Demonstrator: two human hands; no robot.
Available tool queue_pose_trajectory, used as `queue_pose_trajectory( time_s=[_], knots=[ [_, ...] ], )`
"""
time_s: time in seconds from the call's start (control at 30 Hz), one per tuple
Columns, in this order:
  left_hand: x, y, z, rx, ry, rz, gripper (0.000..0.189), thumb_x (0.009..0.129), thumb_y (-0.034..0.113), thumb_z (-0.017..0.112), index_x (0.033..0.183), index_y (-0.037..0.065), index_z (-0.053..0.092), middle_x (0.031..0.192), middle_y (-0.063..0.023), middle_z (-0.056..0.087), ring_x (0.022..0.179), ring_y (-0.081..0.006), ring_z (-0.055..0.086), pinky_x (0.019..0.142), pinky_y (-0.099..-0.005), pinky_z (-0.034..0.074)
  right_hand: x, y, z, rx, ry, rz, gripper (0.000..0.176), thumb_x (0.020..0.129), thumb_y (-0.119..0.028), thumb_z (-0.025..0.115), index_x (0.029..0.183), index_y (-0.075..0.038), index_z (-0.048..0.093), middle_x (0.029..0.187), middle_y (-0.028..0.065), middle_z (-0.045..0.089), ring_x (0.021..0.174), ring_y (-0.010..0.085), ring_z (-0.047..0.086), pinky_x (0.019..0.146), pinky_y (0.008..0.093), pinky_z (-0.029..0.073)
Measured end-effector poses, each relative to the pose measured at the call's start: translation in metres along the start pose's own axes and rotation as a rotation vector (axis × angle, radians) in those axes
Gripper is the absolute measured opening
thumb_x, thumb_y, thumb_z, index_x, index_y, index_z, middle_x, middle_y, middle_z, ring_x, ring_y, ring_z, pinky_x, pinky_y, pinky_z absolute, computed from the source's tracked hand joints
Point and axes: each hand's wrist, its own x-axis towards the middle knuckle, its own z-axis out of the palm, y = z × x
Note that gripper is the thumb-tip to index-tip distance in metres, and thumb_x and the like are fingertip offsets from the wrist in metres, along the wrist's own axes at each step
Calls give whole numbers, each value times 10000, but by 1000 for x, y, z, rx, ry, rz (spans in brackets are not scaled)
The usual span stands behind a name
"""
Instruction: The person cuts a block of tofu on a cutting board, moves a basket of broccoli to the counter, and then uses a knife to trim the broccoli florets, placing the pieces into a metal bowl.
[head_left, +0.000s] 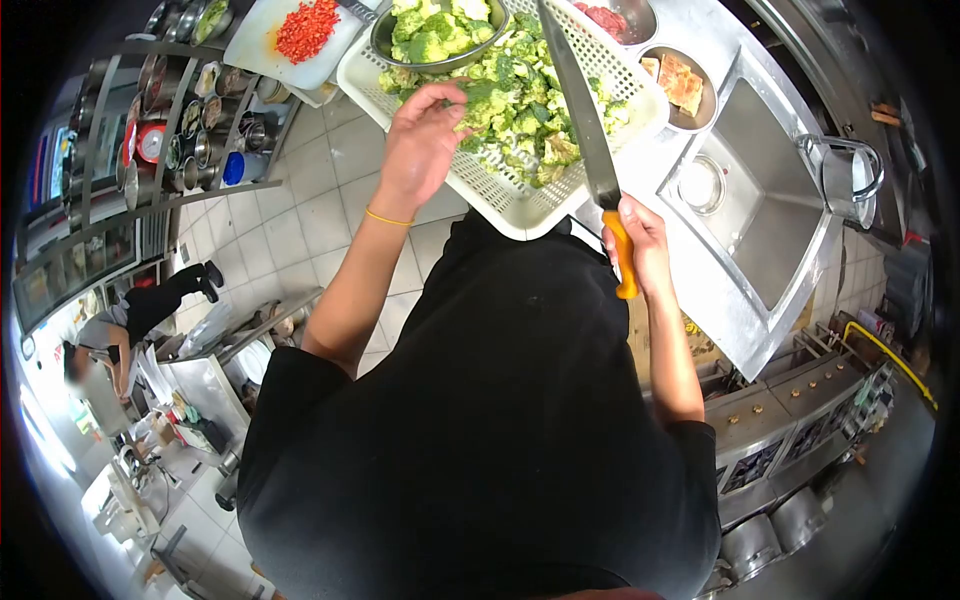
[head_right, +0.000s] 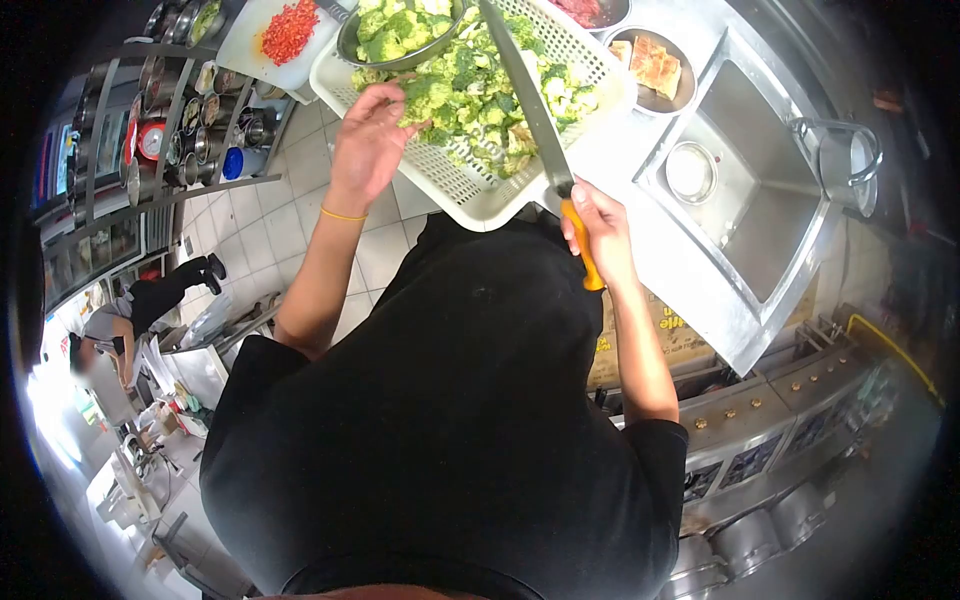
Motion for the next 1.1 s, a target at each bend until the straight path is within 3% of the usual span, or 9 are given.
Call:
queue_pose_trajectory(
  time_s=[0.17, 0.27, 0.37, 0.47, 0.53, 0.63, 0.87, 0.93, 1.1],
  knots=[
    [1, -1, 19, 149, 9, 218, 541, 693, -183, 635, 1167, 48, 511, 1136, -96, 509, 1137, -161, 452, 866, -280, 454, 3, -5, 1, -3, 110, 192, 394, 954, -317, 487, 1168, 1, 578, 608, 41, 526, 508, 92, 469, 477, 228, 408],
    [4, -12, 14, 149, 28, 160, 491, 729, -134, 633, 1167, 40, 497, 1138, -86, 506, 1077, -158, 490, 838, -293, 469, 4, -9, 19, -621, 244, -512, 319, 882, -222, 600, 1179, -105, 613, 679, 36, 560, 563, 113, 533, 511, 278, 442],
    [6, -22, -2, -171, -41, -37, 322, 812, -20, 606, 1115, 43, 517, 1077, -63, 537, 993, -162, 530, 817, -306, 476, 10, -16, 37, -829, 223, -775, 357, 831, -239, 648, 1178, -162, 624, 632, 44, 493, 519, 159, 496, 491, 307, 415],
    [6, -33, -15, -443, -322, -101, 244, 908, 108, 507, 1147, 66, 532, 1019, -66, 607, 985, -210, 570, 884, -339, 456, 9, -30, 59, -970, 211, -818, 394, 785, -247, 680, 1174, -203, 630, 587, 43, 411, 488, 200, 453, 476, 327, 397],
    [-1, -27, 8, -528, -35, -151, 232, 899, 108, 490, 1118, 63, 555, 1020, -75, 612, 961, -200, 576, 847, -341, 465, 10, -34, 66, -983, 207, -832, 397, 782, -251, 680, 1173, -213, 630, 580, 40, 396, 476, 199, 437, 471, 334, 391],
    [-2, -28, 14, -525, 32, -135, 235, 852, 35, 504, 1078, 41, 571, 1042, -82, 614, 955, -192, 578, 846, -345, 461, 15, -34, 66, -979, 201, -841, 397, 783, -256, 677, 1176, -223, 628, 573, 39, 386, 467, 199, 427, 468, 341, 387],
    [-5, -23, 17, -269, -66, -46, 230, 792, -45, 553, 1002, 49, 552, 933, -56, 622, 862, -168, 601, 789, -322, 466, 18, -25, 41, -861, 152, -710, 375, 812, -241, 662, 1183, -199, 621, 626, 63, 513, 533, 218, 524, 527, 342, 434],
    [-4, -18, 24, -197, 116, -124, 255, 784, -59, 549, 1019, 35, 518, 905, -68, 618, 851, -178, 601, 808, -345, 470, 16, -15, 27, -816, 161, -639, 362, 820, -236, 655, 1177, -189, 624, 658, 70, 551, 562, 219, 548, 555, 334, 445],
    [-6, -16, 17, -217, 89, -87, 285, 770, -61, 585, 1020, 36, 488, 920, -68, 581, 858, -171, 597, 795, -362, 491, 14, -1, 9, -742, 247, -522, 316, 850, -219, 629, 1161, -159, 633, 755, 103, 638, 646, 234, 605, 631, 310, 468]
  ],
)
